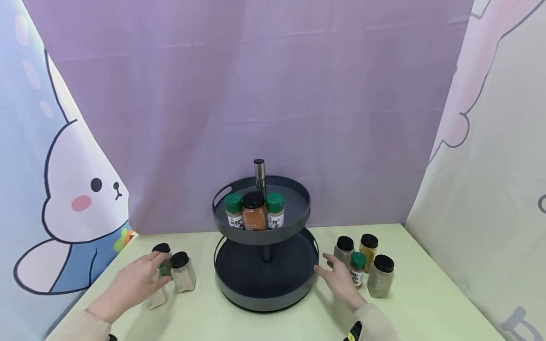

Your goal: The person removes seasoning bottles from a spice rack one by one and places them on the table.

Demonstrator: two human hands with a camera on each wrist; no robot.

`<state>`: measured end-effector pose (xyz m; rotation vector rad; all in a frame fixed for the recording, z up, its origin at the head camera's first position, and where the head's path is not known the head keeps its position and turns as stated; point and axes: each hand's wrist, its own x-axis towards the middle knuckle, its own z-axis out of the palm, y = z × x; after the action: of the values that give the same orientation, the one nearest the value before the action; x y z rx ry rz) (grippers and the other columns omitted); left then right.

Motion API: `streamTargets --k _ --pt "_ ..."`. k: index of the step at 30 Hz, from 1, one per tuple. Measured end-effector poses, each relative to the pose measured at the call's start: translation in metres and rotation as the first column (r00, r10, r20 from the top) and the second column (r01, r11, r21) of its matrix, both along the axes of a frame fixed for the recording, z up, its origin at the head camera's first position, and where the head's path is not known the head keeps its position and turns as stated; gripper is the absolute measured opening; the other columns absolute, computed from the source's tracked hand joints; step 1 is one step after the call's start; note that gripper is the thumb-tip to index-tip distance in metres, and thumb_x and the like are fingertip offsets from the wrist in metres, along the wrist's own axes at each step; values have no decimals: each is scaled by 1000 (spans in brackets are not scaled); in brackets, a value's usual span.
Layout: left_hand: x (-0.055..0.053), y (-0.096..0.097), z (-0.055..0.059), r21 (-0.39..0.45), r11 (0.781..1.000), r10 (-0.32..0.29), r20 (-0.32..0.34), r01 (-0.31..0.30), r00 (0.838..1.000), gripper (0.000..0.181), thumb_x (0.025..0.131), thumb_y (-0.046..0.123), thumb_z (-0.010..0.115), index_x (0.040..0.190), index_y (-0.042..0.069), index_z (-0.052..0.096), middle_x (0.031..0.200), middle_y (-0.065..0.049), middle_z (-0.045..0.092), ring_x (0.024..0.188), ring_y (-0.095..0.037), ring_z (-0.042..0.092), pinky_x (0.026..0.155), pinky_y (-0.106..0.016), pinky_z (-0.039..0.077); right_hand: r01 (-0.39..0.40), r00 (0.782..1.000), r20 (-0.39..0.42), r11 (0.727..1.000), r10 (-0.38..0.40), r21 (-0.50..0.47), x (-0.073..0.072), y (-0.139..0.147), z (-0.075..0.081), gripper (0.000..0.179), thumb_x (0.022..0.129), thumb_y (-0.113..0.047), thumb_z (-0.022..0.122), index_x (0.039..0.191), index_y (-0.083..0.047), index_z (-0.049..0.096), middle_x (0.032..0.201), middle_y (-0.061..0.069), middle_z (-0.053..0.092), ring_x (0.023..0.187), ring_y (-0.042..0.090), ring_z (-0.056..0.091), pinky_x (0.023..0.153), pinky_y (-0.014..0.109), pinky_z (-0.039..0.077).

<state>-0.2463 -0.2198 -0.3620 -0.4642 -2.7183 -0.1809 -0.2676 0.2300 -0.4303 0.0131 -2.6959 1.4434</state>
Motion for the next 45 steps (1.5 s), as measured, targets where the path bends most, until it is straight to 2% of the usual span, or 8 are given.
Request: streamTargets --k 3,6,10,13,22,32,38,45 --pt "2 15 14 137 990 -37 -9 37 999 38 77 24 71 110 7 63 107 -8 64 94 -29 62 75 -44 52 -1 998 -60 997 6 76 8 0 8 50 87 -16 60 130 5 45 132 31 44 119 46 45 94 48 45" --pt "-1 26 27 318 946 -78 41 61 996 35 83 23 65 115 8 61 114 -10 63 103 -31 60 84 -46 49 -32 995 -90 994 41 104 17 -3 13 47 85 -15 62 126 4 50 128 28 49 116 43 48 92 46 47" --pt "-17 38 40 538 839 -169 125 76 978 42 89 27 58 124 5 54 124 -15 57 113 -35 54 94 -46 46 -79 990 -111 992 90 103 27 -9 16 45 84 -11 64 124 4 51 127 24 52 116 40 49 94 45 46" --pt "-37 49 47 670 741 -253 216 45 943 55 90 36 56 134 7 42 135 -15 47 123 -33 47 101 -45 41 -84 989 -117 991 95 102 33 -12 18 44 83 -9 64 124 4 52 126 22 53 116 39 50 95 46 45" --pt "-79 81 59 824 547 -366 395 -149 843 81 90 49 49 148 11 7 153 -14 14 138 -31 20 112 -48 21 -89 986 -130 989 104 122 41 -13 18 44 83 -12 65 123 1 54 125 19 56 115 37 51 94 44 46" --pt "-87 93 55 921 360 -461 314 -148 830 68 95 30 48 146 3 11 151 -18 14 137 -28 24 112 -37 28 -100 982 -148 986 120 136 45 -11 23 42 83 -15 65 122 -1 55 124 17 57 115 35 52 94 44 46" --pt "-87 95 55 939 306 -468 293 -159 834 64 95 23 46 146 0 13 150 -20 17 137 -28 25 111 -37 28 -141 976 -147 982 159 126 48 -14 33 43 85 -16 63 125 -2 53 126 18 55 115 35 52 95 41 46" --pt "-87 97 54 938 301 -462 304 -175 833 63 96 24 45 146 2 14 150 -19 18 137 -26 25 111 -37 28 -200 964 -161 975 213 95 51 -18 62 45 87 -21 61 128 -4 50 128 17 54 117 32 51 96 38 46"
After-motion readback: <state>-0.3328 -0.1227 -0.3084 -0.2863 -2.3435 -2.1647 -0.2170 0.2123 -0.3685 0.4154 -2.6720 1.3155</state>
